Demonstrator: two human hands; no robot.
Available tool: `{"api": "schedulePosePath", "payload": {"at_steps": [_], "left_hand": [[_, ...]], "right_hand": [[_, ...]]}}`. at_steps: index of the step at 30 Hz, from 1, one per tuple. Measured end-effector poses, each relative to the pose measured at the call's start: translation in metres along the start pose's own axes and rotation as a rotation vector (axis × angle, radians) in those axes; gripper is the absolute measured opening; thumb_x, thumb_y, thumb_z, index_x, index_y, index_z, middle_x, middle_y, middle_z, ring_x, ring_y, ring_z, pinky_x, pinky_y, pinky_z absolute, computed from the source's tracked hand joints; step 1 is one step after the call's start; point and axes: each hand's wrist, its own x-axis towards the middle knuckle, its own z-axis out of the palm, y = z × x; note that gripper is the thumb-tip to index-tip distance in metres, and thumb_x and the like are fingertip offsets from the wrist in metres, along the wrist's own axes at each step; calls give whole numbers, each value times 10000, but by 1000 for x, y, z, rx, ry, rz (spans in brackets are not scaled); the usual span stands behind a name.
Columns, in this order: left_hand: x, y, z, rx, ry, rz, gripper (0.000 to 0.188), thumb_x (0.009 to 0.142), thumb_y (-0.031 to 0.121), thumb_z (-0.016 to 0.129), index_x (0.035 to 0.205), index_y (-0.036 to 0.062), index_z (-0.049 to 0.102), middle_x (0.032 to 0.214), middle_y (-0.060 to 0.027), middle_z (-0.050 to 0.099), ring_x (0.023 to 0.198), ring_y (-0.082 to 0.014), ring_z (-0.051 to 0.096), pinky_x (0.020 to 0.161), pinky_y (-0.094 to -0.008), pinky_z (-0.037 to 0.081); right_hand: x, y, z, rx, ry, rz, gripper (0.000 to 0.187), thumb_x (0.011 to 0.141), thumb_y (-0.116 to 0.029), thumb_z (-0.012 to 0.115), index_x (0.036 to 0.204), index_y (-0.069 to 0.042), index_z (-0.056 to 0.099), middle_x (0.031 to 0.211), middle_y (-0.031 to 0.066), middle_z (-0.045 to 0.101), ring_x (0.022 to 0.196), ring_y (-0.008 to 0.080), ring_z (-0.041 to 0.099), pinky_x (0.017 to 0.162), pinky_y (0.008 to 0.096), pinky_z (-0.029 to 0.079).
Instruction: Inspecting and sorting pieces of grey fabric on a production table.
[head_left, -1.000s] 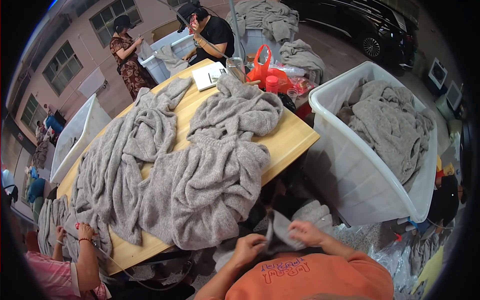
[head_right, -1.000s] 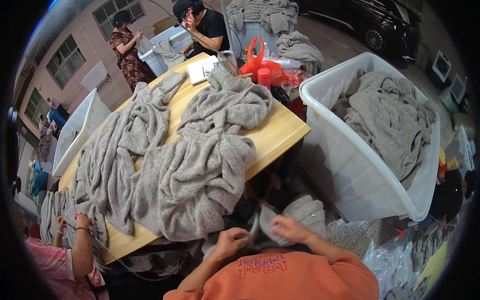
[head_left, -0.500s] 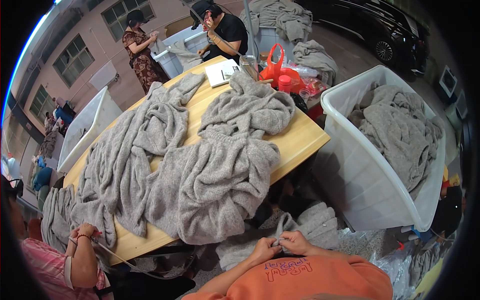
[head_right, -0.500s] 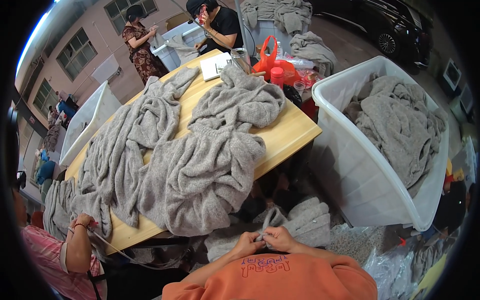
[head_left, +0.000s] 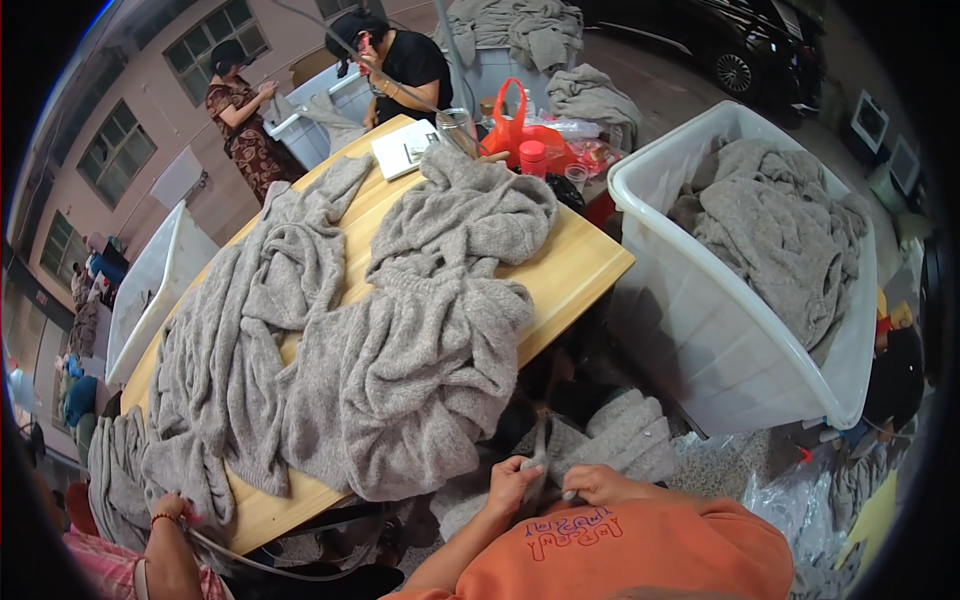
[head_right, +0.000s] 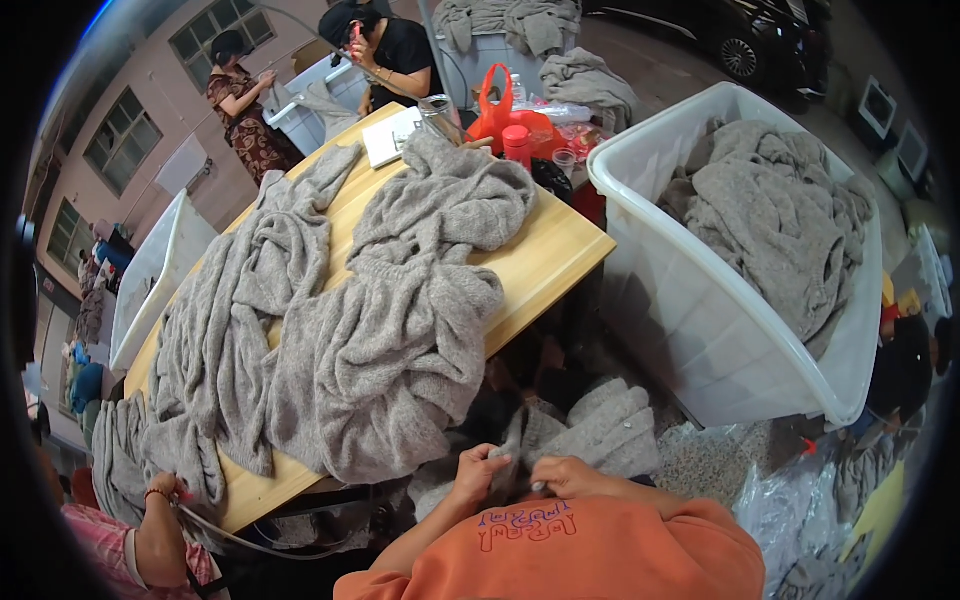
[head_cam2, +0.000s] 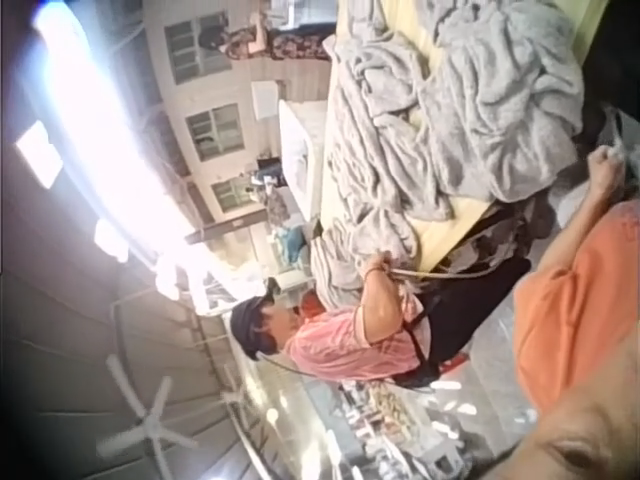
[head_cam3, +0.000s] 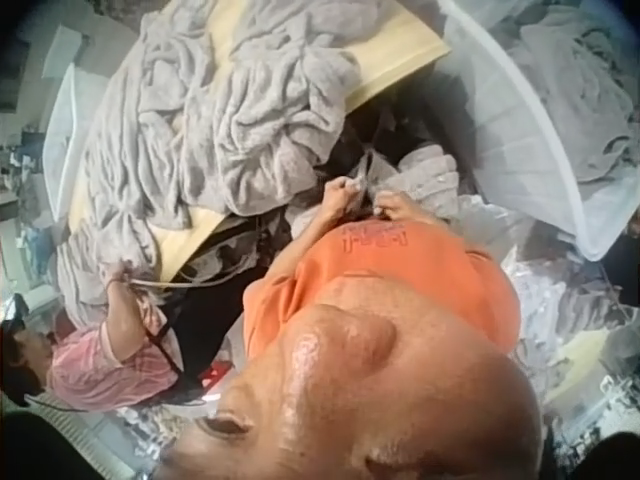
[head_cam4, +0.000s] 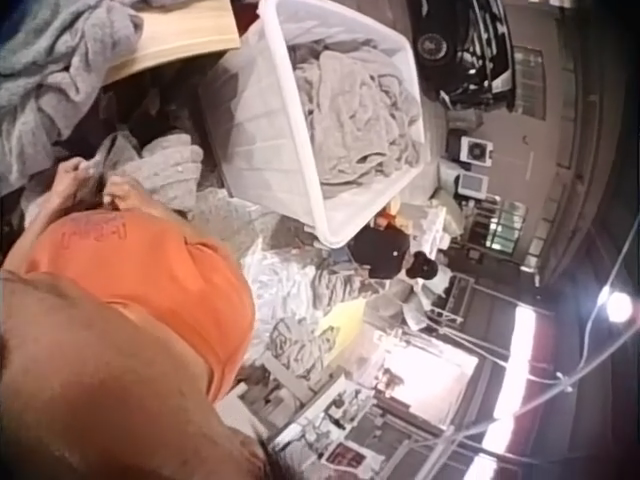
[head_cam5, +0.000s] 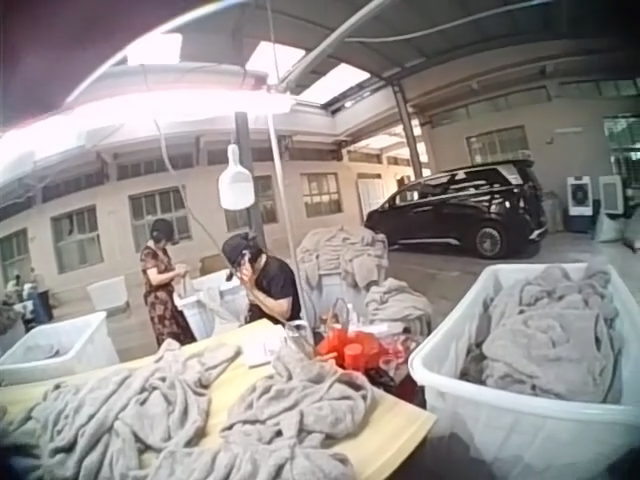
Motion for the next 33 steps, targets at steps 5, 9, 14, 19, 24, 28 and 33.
{"api": "schedulePosePath", "payload": {"at_steps": [5,9,14,19,24,28,33], "left_hand": [[0,-1,13,-81,-196,-93,102,814,61,552,746,6,605,671,-20,586,565,-84,533,510,-220,426],[-2,1,9,-246,-103,-155,92,816,61,553,768,5,608,685,-21,587,598,-91,542,541,-219,430],[-7,-8,5,-229,-83,-128,104,830,78,560,797,-5,612,694,-26,595,588,-87,526,549,-220,432],[-5,-13,8,-195,-76,-7,97,825,72,572,810,-11,620,721,-25,605,609,-71,525,550,-207,425],[-9,-7,4,-116,-92,-17,59,801,30,583,817,-12,621,738,-27,610,634,-69,533,574,-201,432],[-16,-5,5,-50,-95,20,47,765,-24,605,808,-14,620,745,-21,611,645,-64,530,589,-189,430],[-18,-8,8,103,-67,82,65,749,-32,611,811,-17,623,728,-17,611,645,-56,525,568,-190,423]], "right_hand": [[28,-20,-4,-391,113,-257,179,620,-9,578,780,-90,581,769,47,559,687,228,546,565,326,438],[38,-26,-3,-415,333,-296,146,621,-32,592,763,-56,568,734,71,566,647,246,555,556,327,446],[34,-19,3,-422,318,-243,112,618,-46,590,720,-40,543,698,83,547,620,251,549,536,334,441],[32,-16,4,-417,277,-227,100,618,-49,582,700,-38,526,661,91,524,585,251,538,513,341,434],[33,-19,1,-360,214,23,76,664,-39,544,736,-40,519,754,73,550,712,271,556,567,351,452],[35,-15,-2,-212,206,-30,112,685,-27,521,791,-44,553,847,64,577,793,286,559,617,349,462],[37,3,-10,183,-121,288,162,677,-37,571,839,-19,572,741,82,593,703,183,575,627,278,440]]}}
